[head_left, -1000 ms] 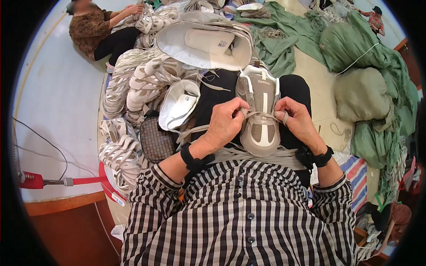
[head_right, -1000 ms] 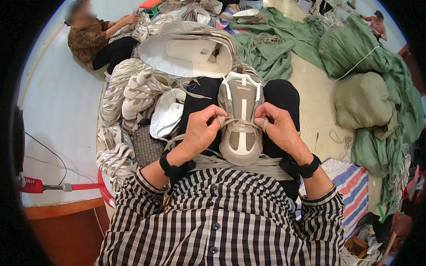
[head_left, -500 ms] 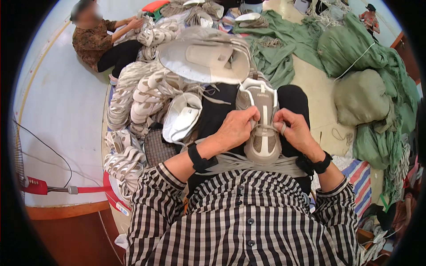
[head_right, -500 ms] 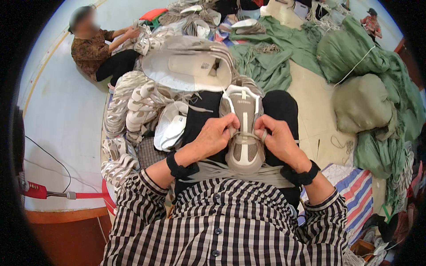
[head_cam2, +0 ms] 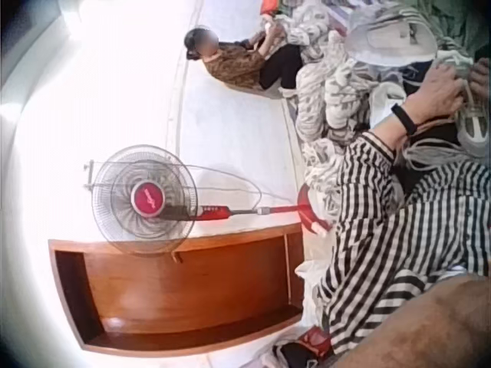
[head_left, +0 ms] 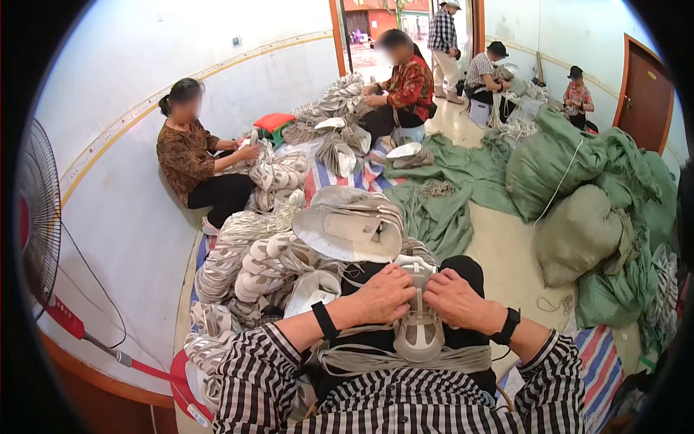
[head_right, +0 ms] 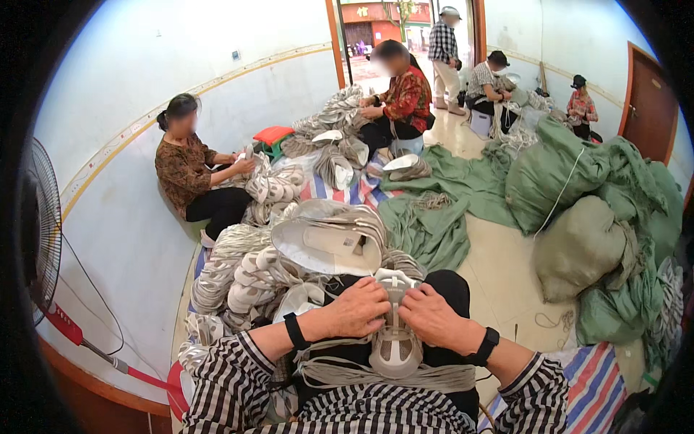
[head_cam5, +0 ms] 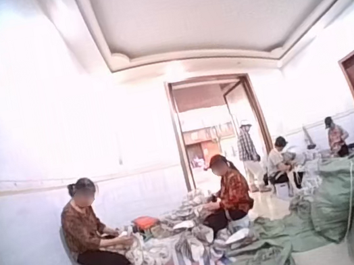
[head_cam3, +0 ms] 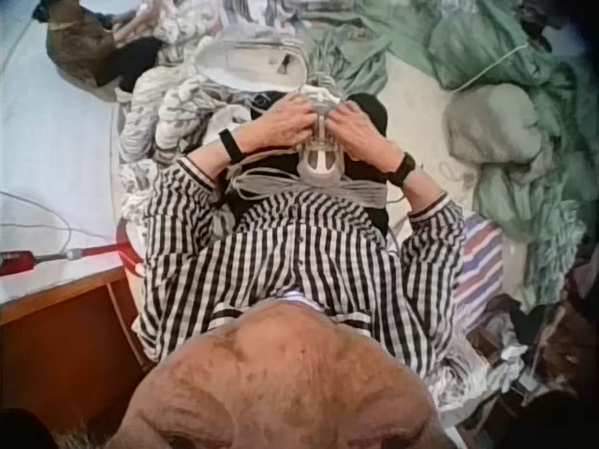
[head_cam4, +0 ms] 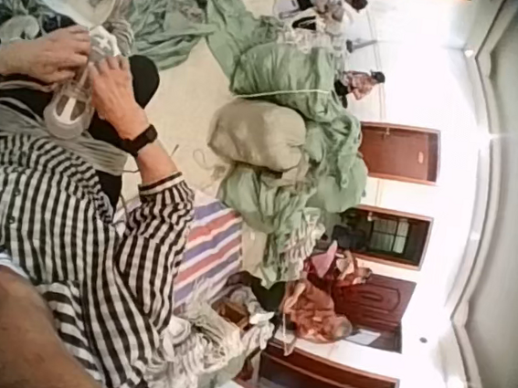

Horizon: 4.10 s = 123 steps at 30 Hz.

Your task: The recorder is lacing and adjusting the laces on a beige and white sneaker in a shoe manufacturing environment.

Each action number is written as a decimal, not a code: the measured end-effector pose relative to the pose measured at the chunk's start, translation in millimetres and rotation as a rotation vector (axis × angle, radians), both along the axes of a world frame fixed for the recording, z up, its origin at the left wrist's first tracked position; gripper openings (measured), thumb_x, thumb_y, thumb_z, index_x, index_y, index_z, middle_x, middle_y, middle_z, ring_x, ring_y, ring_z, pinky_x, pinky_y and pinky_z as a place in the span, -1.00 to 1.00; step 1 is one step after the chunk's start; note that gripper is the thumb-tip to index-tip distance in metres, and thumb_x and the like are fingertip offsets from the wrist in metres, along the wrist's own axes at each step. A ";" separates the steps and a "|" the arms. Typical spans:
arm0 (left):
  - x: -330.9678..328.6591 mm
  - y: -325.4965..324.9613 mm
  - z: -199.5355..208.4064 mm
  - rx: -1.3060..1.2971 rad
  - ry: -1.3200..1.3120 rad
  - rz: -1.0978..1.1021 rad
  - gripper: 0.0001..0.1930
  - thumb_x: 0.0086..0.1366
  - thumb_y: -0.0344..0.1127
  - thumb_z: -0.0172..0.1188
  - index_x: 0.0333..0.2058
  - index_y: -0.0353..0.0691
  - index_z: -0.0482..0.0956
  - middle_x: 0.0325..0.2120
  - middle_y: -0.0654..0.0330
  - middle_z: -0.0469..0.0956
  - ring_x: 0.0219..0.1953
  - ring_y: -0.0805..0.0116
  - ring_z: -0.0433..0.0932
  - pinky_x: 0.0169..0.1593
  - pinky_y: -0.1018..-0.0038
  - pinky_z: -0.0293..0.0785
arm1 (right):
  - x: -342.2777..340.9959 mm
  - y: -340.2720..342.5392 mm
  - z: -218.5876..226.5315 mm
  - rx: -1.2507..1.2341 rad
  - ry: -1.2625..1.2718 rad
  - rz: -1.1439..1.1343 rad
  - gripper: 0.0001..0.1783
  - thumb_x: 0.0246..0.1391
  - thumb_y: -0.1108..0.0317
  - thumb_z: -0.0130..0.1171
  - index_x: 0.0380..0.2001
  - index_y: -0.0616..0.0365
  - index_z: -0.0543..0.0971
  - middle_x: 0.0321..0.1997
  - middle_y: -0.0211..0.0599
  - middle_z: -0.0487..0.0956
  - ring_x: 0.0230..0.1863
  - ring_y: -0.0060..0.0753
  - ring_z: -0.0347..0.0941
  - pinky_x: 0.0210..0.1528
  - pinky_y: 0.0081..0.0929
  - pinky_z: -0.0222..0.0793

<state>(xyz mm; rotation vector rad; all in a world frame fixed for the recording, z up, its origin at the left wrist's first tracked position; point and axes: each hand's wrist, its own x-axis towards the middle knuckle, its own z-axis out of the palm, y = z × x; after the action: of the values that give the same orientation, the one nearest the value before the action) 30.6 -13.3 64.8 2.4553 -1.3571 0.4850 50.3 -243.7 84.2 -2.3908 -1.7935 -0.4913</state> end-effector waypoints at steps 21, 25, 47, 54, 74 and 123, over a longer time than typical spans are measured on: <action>29.6 -3.1 -3.1 0.398 0.344 -0.117 -0.84 0.00 -0.31 0.22 -0.46 -0.26 0.60 -0.37 0.09 0.55 -0.22 0.06 0.53 -0.07 0.20 0.38 | 35.9 8.6 16.1 -0.522 0.328 0.122 -0.82 -0.12 0.37 0.23 -0.39 0.19 0.57 -0.34 -0.21 0.57 -0.26 -0.05 0.55 -0.21 -0.17 0.48; 15.1 6.4 -14.2 0.174 0.274 -0.115 -0.86 0.03 -0.32 0.16 -0.50 -0.27 0.58 -0.45 0.06 0.58 -0.32 0.02 0.55 -0.11 0.17 0.39 | 33.3 15.0 25.0 -0.455 0.424 0.172 -0.84 -0.09 0.37 0.17 -0.40 0.19 0.57 -0.37 -0.15 0.57 -0.30 -0.03 0.54 -0.26 -0.19 0.46; 14.3 -27.0 -28.3 -0.239 0.540 0.335 -0.88 0.11 -0.32 0.16 -0.43 -0.23 0.60 -0.49 -0.04 0.60 -0.43 0.00 0.59 -0.35 0.14 0.44 | 40.8 11.0 -23.3 0.148 0.985 -0.305 -0.84 0.08 0.33 0.09 -0.41 0.20 0.55 -0.49 -0.16 0.55 -0.40 -0.19 0.48 -0.29 -0.29 0.36; -76.5 -101.8 -29.6 -0.350 0.621 -0.282 -0.85 0.06 -0.42 0.15 -0.46 -0.38 0.41 -0.55 -0.13 0.49 -0.39 -0.19 0.52 -0.35 0.10 0.40 | 22.3 28.2 -3.3 0.310 1.350 -0.311 -0.69 0.29 0.28 -0.05 -0.51 0.21 0.44 -0.58 -0.42 0.47 -0.62 -0.62 0.36 -0.53 -0.63 0.29; -145.8 -193.8 105.8 -1.068 0.636 -0.967 -0.87 0.00 -0.37 0.15 -0.60 -0.33 0.49 -0.61 -0.01 0.47 -0.46 -0.03 0.47 -0.36 0.16 0.34 | -19.2 -33.3 15.2 0.217 0.985 -0.303 -0.86 0.17 0.43 0.06 -0.25 0.27 0.51 -0.39 -0.31 0.56 -0.38 -0.40 0.51 -0.32 -0.44 0.41; -92.4 328.2 -29.6 -0.107 0.146 1.011 -0.91 0.19 -0.44 0.12 -0.40 -0.34 0.54 -0.66 0.09 0.52 -0.61 0.24 0.49 -0.46 0.29 0.39 | -35.8 -23.2 -49.1 0.451 0.491 -0.444 -0.78 0.16 0.27 0.13 -0.42 0.22 0.59 -0.47 -0.10 0.58 -0.44 0.02 0.51 -0.40 -0.16 0.40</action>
<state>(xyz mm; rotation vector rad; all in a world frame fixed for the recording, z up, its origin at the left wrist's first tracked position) -61.7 314.9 35.1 2.8449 0.0600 0.5325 14.5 -266.9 35.2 -2.2997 -0.8492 -0.2687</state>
